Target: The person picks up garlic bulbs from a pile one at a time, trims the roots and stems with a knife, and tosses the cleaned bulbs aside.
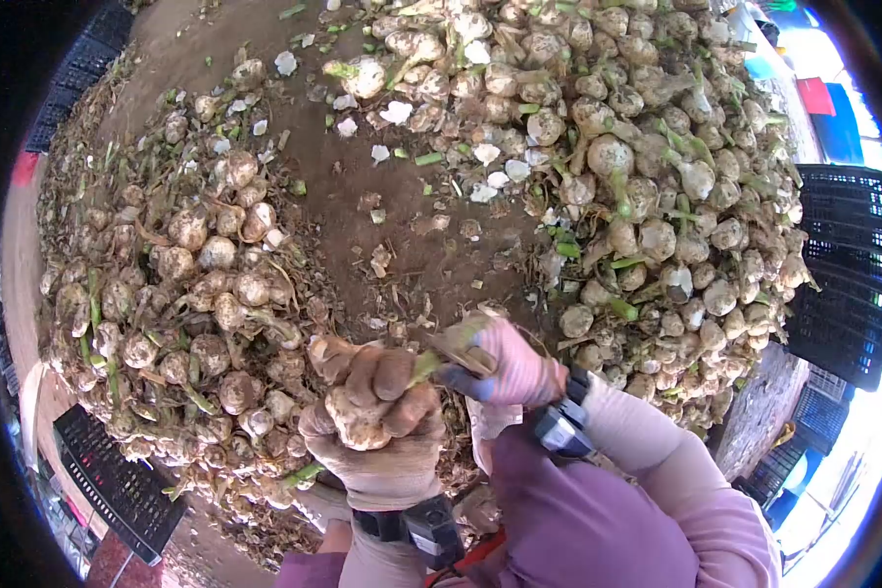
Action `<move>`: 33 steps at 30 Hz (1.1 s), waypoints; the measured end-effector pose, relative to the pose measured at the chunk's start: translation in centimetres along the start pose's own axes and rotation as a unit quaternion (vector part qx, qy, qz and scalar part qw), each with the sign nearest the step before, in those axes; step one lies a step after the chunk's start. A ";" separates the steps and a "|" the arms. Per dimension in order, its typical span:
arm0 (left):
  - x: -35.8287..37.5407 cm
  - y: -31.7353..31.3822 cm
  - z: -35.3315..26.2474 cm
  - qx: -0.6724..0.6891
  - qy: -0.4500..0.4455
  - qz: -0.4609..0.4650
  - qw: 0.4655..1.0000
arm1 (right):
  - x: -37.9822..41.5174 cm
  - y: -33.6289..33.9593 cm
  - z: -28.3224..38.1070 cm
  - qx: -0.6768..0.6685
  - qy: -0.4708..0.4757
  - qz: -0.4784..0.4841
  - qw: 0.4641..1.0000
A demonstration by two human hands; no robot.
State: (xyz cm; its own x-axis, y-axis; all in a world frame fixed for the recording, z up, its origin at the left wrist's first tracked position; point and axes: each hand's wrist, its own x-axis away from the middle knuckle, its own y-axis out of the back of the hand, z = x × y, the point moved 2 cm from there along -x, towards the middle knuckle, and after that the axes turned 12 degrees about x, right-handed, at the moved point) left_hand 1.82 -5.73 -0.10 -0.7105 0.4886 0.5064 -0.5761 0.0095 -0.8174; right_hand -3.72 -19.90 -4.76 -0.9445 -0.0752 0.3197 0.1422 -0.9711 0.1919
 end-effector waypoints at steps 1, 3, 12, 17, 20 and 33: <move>-0.6 -0.7 0.2 0.114 0.052 0.074 0.989 | -0.3 -0.5 -1.4 0.014 -0.045 0.020 0.999; -0.8 -1.4 -0.9 0.011 -0.034 -0.010 0.999 | 1.4 -2.0 -6.8 -0.085 -0.117 0.003 0.989; -3.6 -4.8 1.6 -0.432 -0.109 -0.046 0.894 | 1.8 0.8 -3.6 -0.233 -0.204 -0.123 0.943; -7.1 -2.0 -10.6 -0.288 -0.351 -0.237 0.859 | 1.9 -0.6 -4.9 -0.197 -0.208 -0.171 0.943; -9.2 -0.6 -13.9 -0.283 -0.275 -0.283 0.874 | 1.3 -1.0 -5.1 -0.200 -0.183 -0.153 0.950; -5.2 3.0 -10.3 -0.619 -0.237 -0.109 0.741 | 1.8 -0.2 -4.5 -0.178 -0.156 -0.114 0.965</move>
State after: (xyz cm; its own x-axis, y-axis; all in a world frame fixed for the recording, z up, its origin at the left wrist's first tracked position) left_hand 7.94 0.71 -8.07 -0.8865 -0.0004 0.4628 -0.0940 0.9793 -0.1792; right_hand -6.75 -20.91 -8.44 -0.7960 0.1667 0.5818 -0.2209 -0.9750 -0.0227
